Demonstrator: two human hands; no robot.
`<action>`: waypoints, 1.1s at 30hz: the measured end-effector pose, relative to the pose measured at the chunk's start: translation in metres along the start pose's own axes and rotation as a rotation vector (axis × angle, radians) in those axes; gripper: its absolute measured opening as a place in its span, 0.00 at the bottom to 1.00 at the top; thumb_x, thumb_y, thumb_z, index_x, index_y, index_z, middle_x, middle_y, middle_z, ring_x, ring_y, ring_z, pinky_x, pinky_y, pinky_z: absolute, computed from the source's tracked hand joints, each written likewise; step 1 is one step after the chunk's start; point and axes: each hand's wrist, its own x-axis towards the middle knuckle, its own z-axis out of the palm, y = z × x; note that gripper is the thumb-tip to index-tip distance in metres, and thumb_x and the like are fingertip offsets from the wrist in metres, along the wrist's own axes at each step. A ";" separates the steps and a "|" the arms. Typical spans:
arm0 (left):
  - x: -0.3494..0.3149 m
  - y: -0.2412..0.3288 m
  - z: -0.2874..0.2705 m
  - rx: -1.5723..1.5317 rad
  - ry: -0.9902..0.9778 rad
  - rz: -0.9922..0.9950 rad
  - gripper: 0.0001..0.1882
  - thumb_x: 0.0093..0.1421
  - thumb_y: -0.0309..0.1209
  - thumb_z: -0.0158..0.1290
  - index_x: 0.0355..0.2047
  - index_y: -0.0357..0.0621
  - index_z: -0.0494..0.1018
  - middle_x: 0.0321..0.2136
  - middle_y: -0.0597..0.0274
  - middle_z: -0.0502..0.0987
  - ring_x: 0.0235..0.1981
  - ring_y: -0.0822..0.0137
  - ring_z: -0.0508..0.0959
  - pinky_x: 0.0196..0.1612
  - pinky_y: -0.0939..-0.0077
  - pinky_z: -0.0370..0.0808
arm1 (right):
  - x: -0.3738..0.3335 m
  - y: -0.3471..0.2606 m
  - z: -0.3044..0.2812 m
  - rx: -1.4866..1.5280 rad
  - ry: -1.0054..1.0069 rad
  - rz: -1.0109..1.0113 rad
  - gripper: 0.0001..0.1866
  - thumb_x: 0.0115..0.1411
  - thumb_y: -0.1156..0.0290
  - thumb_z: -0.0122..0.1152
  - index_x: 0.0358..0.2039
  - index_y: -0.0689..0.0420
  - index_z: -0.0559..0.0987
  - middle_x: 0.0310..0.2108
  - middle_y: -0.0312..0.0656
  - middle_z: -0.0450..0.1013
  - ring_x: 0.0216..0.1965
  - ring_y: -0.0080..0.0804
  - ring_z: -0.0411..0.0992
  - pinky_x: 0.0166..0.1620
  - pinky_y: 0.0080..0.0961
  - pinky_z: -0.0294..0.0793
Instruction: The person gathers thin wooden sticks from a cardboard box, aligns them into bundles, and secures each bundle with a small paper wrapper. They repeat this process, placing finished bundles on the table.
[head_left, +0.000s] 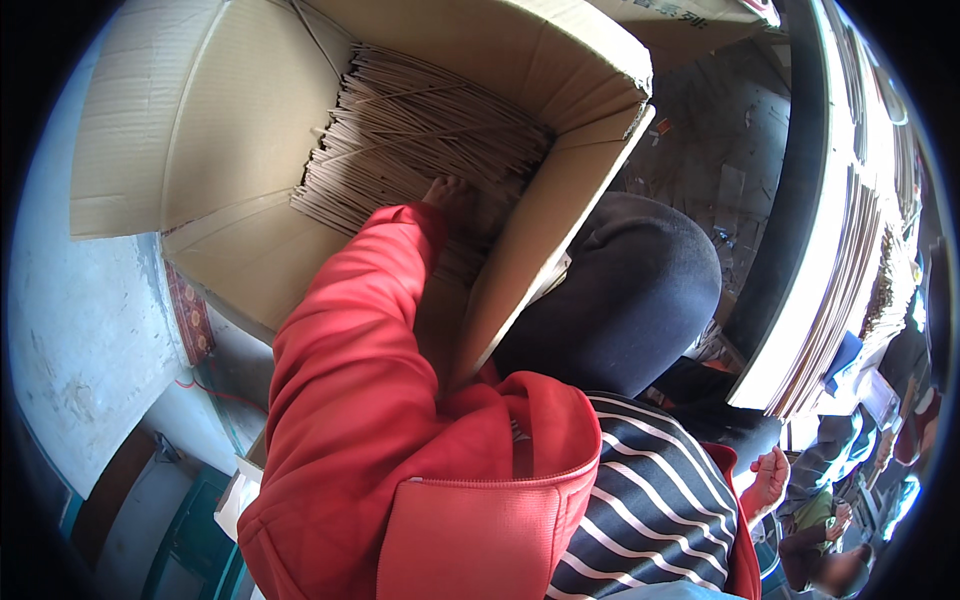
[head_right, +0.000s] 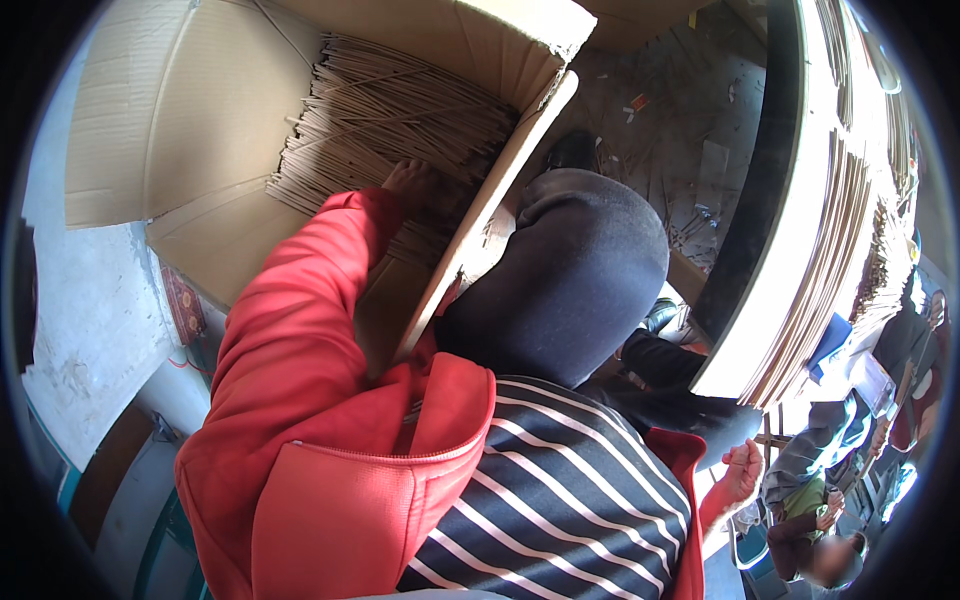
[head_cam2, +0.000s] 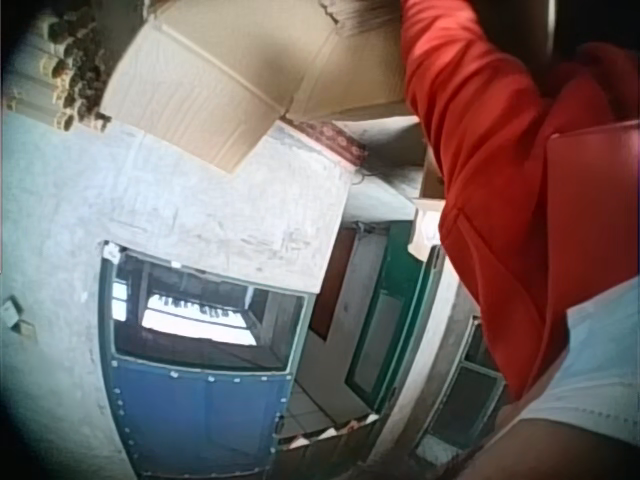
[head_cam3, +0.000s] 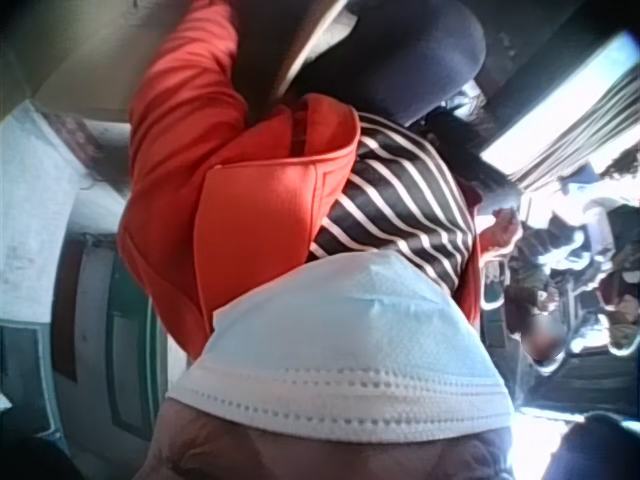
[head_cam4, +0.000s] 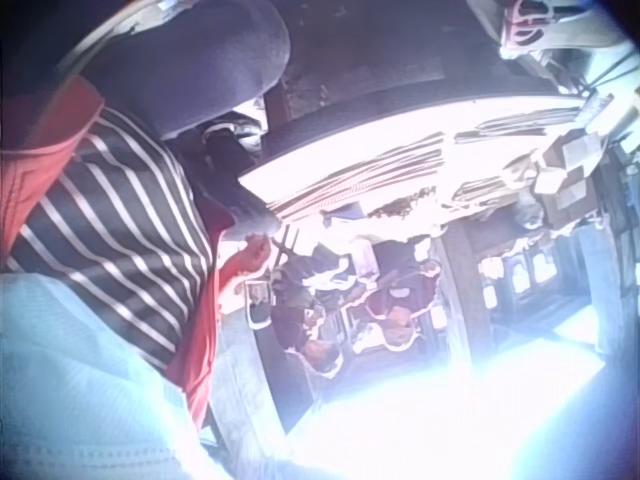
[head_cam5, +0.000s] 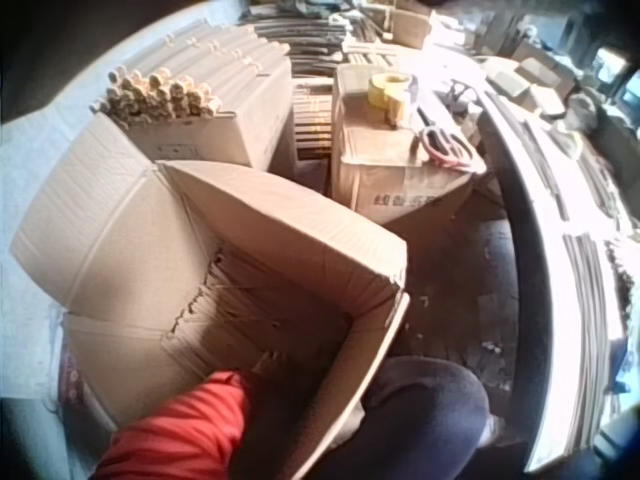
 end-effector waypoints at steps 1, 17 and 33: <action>0.002 -0.001 0.006 0.032 -0.025 0.000 0.12 0.51 0.33 0.47 0.36 0.49 0.74 0.40 0.60 0.71 0.45 0.60 0.69 0.48 0.65 0.66 | 0.001 0.001 -0.001 0.006 -0.014 -0.002 0.10 0.61 0.70 0.54 0.42 0.60 0.74 0.26 0.34 0.69 0.25 0.17 0.64 0.32 0.13 0.66; -0.005 0.007 -0.013 0.093 -0.304 0.210 0.12 0.52 0.38 0.48 0.34 0.52 0.76 0.39 0.59 0.75 0.46 0.60 0.72 0.49 0.60 0.64 | 0.002 0.003 0.000 -0.005 -0.100 0.084 0.10 0.62 0.69 0.53 0.42 0.58 0.74 0.26 0.32 0.68 0.27 0.15 0.63 0.33 0.12 0.64; -0.008 -0.007 -0.007 -0.087 -0.379 0.251 0.13 0.51 0.36 0.49 0.34 0.49 0.78 0.39 0.55 0.77 0.45 0.56 0.74 0.50 0.64 0.67 | 0.000 0.031 0.000 0.044 -0.070 0.089 0.10 0.61 0.70 0.53 0.42 0.58 0.74 0.27 0.32 0.69 0.27 0.15 0.64 0.32 0.11 0.65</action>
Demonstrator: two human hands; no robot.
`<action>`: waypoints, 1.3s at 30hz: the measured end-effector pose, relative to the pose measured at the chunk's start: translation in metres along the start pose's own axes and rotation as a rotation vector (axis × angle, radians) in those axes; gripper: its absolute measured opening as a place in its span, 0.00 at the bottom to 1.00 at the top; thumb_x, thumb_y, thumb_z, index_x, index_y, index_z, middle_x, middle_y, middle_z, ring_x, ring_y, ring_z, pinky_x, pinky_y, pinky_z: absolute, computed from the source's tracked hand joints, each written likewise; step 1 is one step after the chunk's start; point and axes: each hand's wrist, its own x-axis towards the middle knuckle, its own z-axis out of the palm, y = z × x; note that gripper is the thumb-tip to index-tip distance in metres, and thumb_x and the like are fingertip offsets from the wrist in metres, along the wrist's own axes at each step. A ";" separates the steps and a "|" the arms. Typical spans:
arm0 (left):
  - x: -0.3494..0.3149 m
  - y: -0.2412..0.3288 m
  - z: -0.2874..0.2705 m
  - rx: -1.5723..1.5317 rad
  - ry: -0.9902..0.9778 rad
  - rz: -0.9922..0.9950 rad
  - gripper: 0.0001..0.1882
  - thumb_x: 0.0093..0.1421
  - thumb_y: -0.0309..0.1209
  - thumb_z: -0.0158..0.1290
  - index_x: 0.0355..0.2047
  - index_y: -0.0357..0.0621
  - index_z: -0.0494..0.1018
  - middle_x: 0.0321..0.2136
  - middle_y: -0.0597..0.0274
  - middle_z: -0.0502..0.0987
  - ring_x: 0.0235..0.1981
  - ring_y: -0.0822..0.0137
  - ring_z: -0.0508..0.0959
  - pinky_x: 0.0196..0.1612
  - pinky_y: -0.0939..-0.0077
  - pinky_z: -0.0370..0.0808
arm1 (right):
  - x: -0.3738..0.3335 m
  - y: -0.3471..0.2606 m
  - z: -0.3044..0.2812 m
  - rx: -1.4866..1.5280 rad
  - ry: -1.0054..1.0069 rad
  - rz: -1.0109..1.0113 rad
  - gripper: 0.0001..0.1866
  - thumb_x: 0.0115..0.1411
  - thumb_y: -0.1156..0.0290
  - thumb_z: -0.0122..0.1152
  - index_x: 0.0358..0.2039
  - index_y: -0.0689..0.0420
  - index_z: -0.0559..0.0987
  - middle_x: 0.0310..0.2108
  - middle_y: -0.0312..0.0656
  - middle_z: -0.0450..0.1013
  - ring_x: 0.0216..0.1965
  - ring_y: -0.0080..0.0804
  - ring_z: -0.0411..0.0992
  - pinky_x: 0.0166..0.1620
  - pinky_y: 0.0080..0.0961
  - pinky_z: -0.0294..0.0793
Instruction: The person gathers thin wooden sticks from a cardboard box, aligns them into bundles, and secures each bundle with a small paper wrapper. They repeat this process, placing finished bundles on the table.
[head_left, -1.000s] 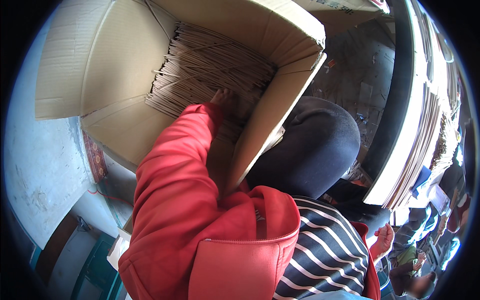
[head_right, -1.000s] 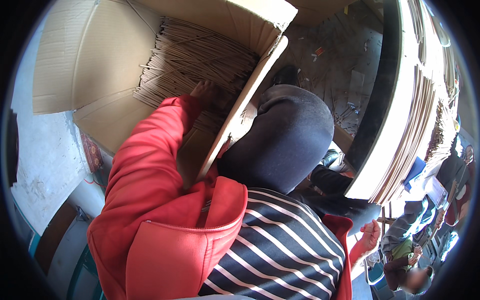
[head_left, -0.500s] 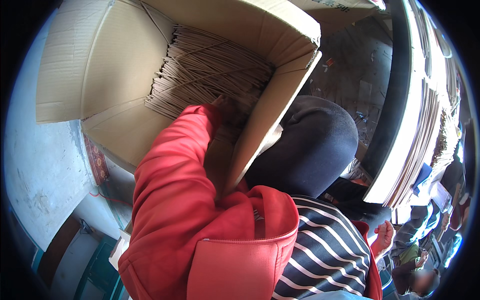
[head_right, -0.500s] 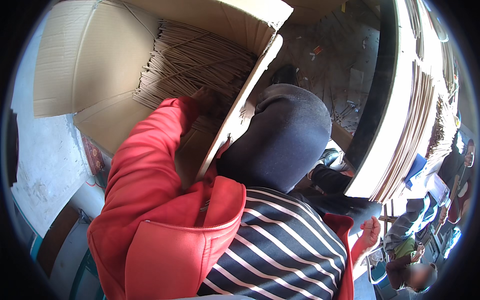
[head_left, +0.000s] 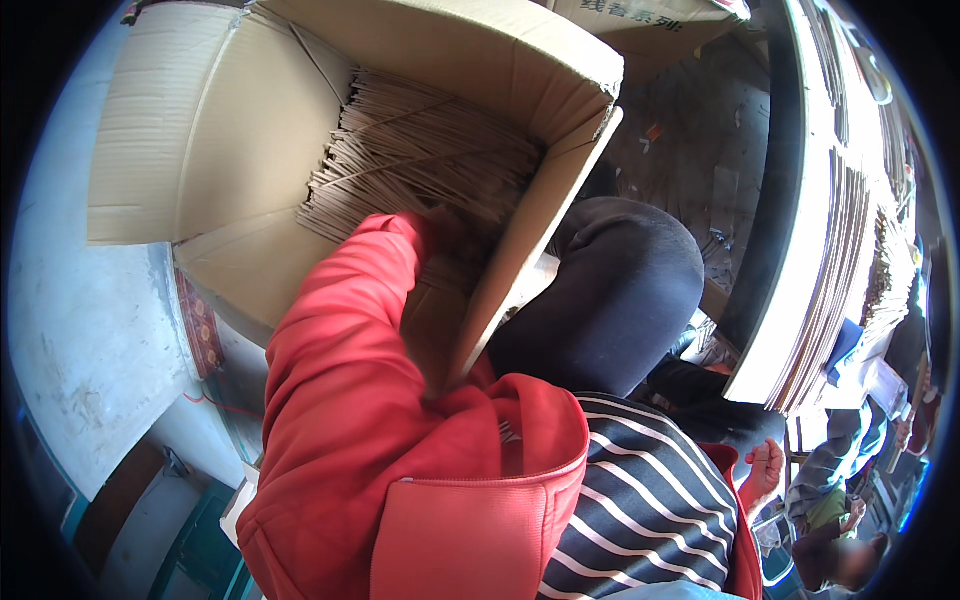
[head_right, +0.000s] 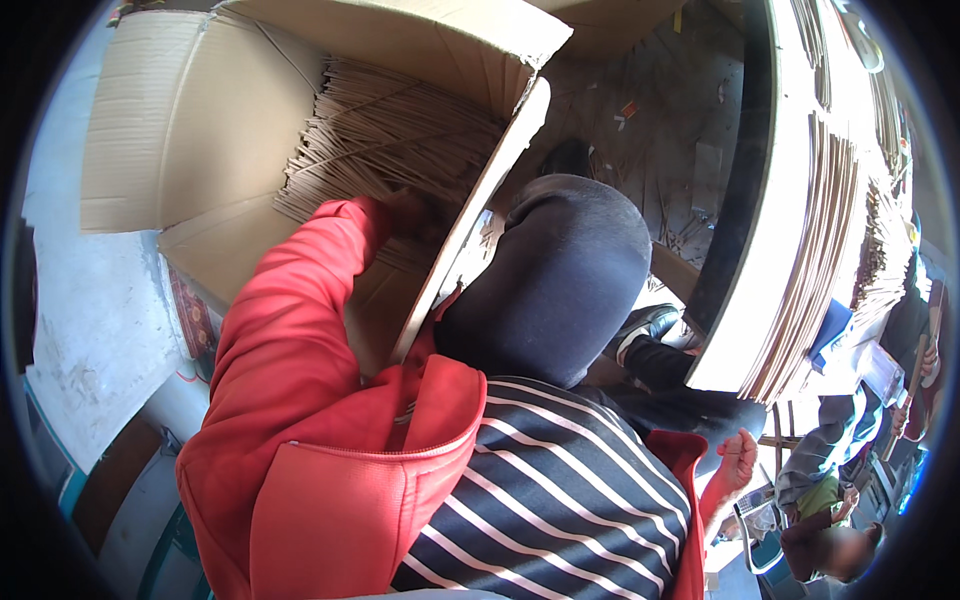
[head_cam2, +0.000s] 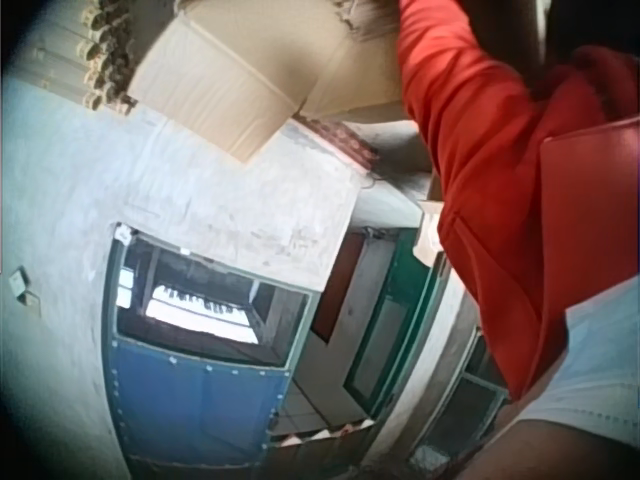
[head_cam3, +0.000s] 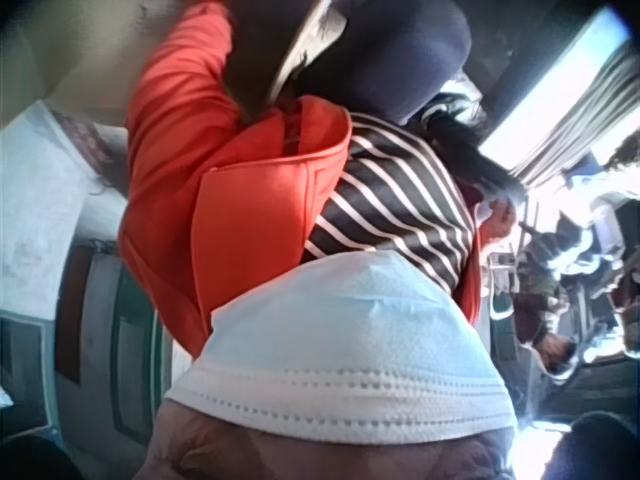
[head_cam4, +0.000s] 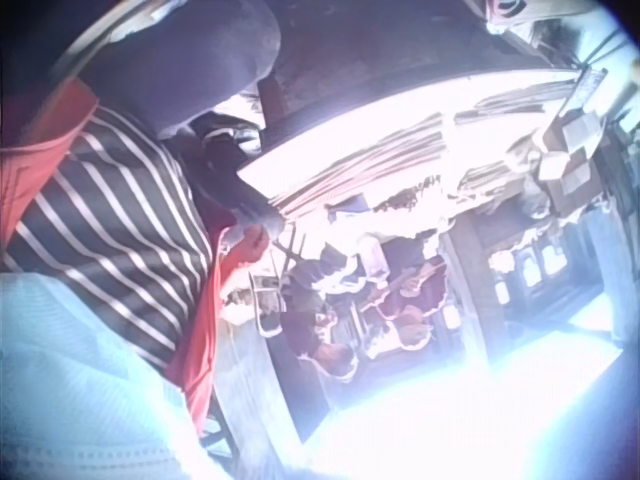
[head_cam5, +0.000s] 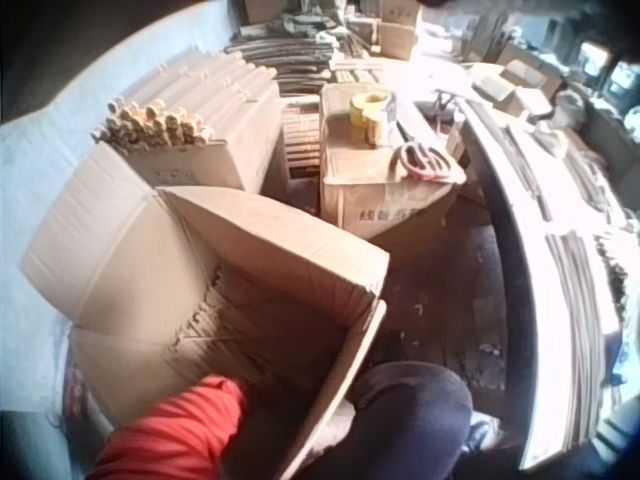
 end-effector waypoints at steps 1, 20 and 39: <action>0.002 -0.003 0.007 -0.028 0.006 0.014 0.13 0.52 0.36 0.49 0.35 0.49 0.78 0.39 0.55 0.77 0.45 0.56 0.74 0.50 0.64 0.68 | 0.002 0.007 -0.002 0.018 -0.018 -0.009 0.10 0.61 0.70 0.53 0.42 0.58 0.74 0.27 0.32 0.69 0.27 0.15 0.64 0.32 0.11 0.65; -0.021 0.008 -0.039 0.058 -0.089 0.176 0.12 0.54 0.34 0.48 0.36 0.48 0.77 0.36 0.54 0.77 0.38 0.59 0.78 0.41 0.67 0.74 | -0.009 0.023 0.003 0.136 0.026 0.029 0.09 0.61 0.72 0.54 0.41 0.58 0.74 0.25 0.31 0.69 0.27 0.16 0.63 0.33 0.13 0.64; -0.225 0.056 -0.295 -1.369 0.861 0.360 0.08 0.49 0.24 0.56 0.28 0.43 0.68 0.23 0.62 0.70 0.27 0.67 0.73 0.38 0.69 0.72 | -0.013 0.015 0.007 0.100 0.008 -0.075 0.09 0.61 0.73 0.54 0.41 0.60 0.74 0.26 0.33 0.70 0.26 0.16 0.65 0.31 0.12 0.65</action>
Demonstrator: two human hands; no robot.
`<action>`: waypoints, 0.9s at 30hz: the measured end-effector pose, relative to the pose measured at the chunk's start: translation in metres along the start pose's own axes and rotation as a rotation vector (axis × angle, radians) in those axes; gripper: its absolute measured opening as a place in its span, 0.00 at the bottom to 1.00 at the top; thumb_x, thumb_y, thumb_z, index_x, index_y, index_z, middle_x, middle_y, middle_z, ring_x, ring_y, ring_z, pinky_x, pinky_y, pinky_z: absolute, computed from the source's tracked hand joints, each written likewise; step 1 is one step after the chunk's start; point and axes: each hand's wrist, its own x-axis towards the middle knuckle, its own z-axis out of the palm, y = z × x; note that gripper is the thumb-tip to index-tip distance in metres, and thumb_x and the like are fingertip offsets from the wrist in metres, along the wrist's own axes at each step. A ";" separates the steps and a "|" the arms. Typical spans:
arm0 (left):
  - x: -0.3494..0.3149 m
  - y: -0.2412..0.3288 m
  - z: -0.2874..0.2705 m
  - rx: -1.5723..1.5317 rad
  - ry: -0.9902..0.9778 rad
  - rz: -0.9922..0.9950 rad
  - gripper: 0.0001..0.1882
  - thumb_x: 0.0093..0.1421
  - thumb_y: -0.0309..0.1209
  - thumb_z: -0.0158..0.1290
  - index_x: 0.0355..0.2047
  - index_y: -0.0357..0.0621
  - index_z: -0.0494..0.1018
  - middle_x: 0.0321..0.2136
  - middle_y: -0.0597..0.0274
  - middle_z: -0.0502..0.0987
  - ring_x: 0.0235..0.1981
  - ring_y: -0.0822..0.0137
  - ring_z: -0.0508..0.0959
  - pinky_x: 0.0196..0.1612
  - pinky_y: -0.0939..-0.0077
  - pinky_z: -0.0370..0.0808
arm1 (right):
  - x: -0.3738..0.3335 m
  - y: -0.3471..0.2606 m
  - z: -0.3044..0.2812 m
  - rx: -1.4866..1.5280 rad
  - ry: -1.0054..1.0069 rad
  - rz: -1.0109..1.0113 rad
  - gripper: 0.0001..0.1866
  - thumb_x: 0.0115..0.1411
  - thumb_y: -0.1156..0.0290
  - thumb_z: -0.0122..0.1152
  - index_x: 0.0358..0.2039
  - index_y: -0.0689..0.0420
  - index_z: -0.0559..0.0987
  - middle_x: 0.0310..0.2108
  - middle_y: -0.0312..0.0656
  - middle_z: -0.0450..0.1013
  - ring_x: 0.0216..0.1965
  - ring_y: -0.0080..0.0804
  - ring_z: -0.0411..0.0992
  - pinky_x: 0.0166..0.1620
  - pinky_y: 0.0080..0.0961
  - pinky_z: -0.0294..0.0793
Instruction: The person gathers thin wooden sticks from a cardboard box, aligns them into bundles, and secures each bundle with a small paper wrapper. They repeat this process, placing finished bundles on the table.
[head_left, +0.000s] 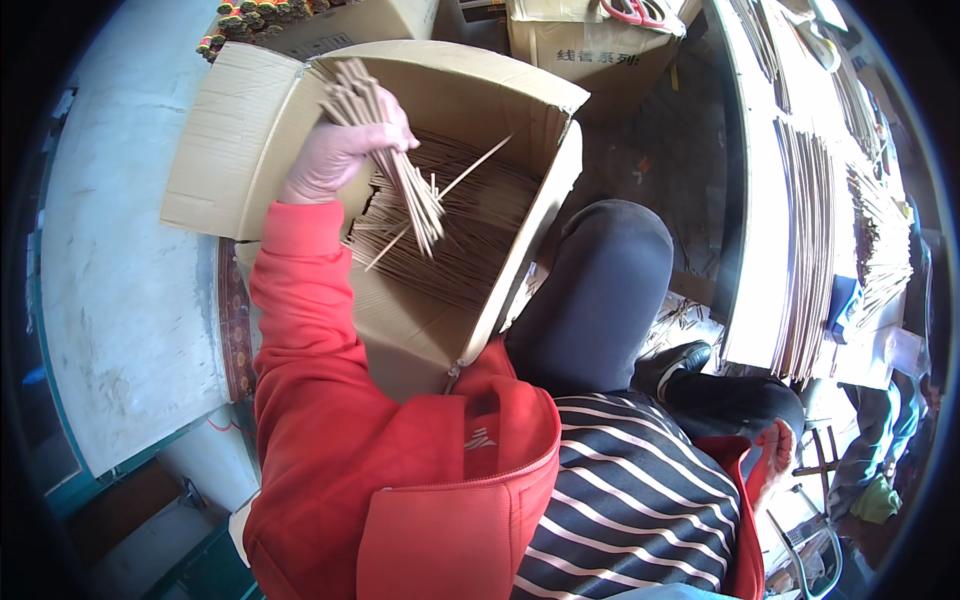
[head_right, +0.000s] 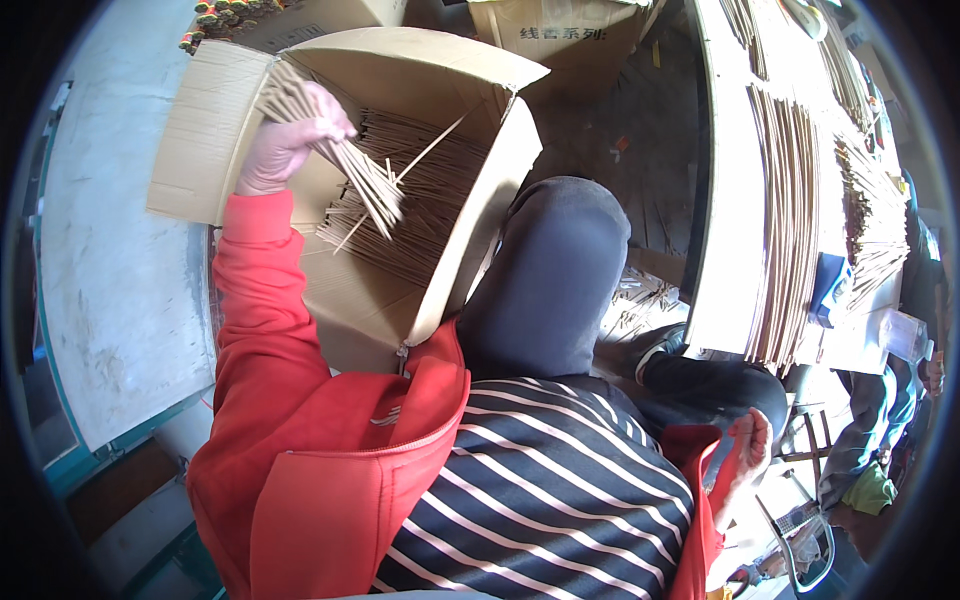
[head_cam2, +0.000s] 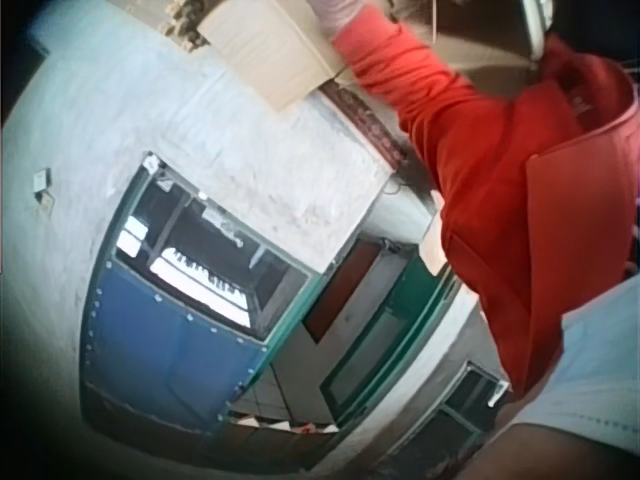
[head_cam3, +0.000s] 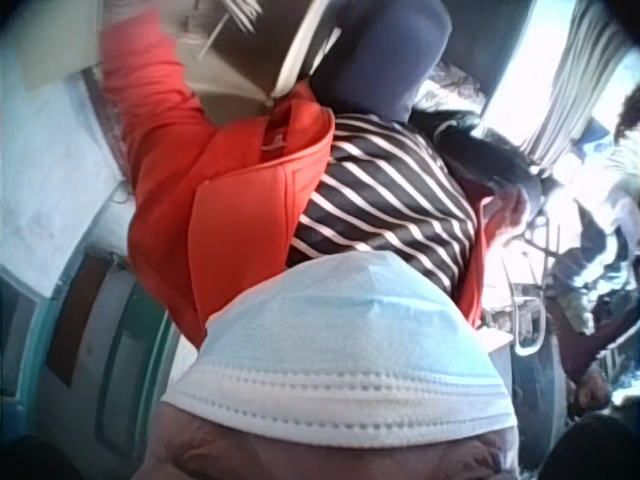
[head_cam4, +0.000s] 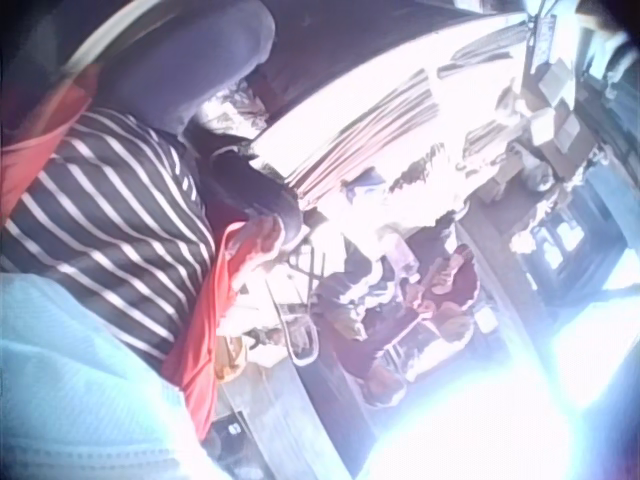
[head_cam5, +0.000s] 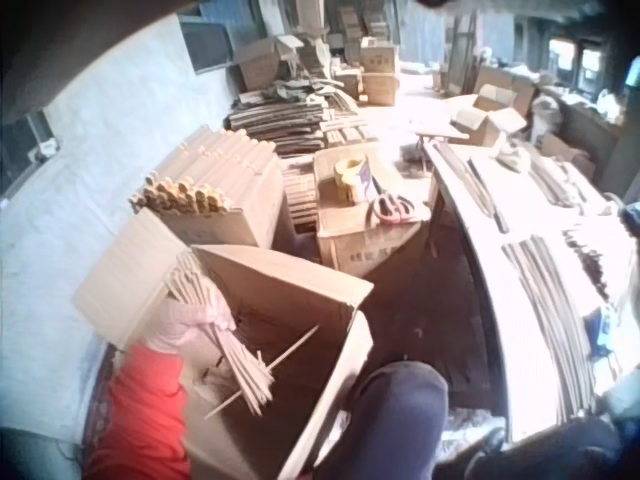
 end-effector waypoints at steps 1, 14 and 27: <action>-0.002 0.008 -0.007 -0.098 -0.049 0.063 0.08 0.50 0.25 0.56 0.28 0.43 0.67 0.22 0.62 0.69 0.27 0.67 0.72 0.39 0.68 0.70 | 0.000 0.002 -0.002 0.015 -0.010 -0.009 0.08 0.61 0.74 0.54 0.41 0.60 0.75 0.26 0.33 0.70 0.26 0.17 0.65 0.31 0.12 0.65; -0.053 0.132 0.007 0.149 0.088 0.318 0.06 0.55 0.27 0.52 0.28 0.43 0.65 0.22 0.64 0.65 0.27 0.68 0.67 0.37 0.69 0.67 | 0.015 0.014 -0.010 0.140 -0.029 -0.248 0.08 0.61 0.74 0.53 0.41 0.61 0.75 0.26 0.33 0.70 0.25 0.15 0.64 0.30 0.12 0.64; -0.083 0.209 0.046 0.099 -0.162 0.474 0.07 0.57 0.28 0.50 0.27 0.44 0.63 0.21 0.66 0.65 0.26 0.70 0.66 0.36 0.70 0.66 | 0.023 -0.215 0.126 0.202 -0.825 -0.343 0.17 0.61 0.63 0.54 0.42 0.65 0.73 0.29 0.38 0.70 0.27 0.20 0.68 0.34 0.18 0.70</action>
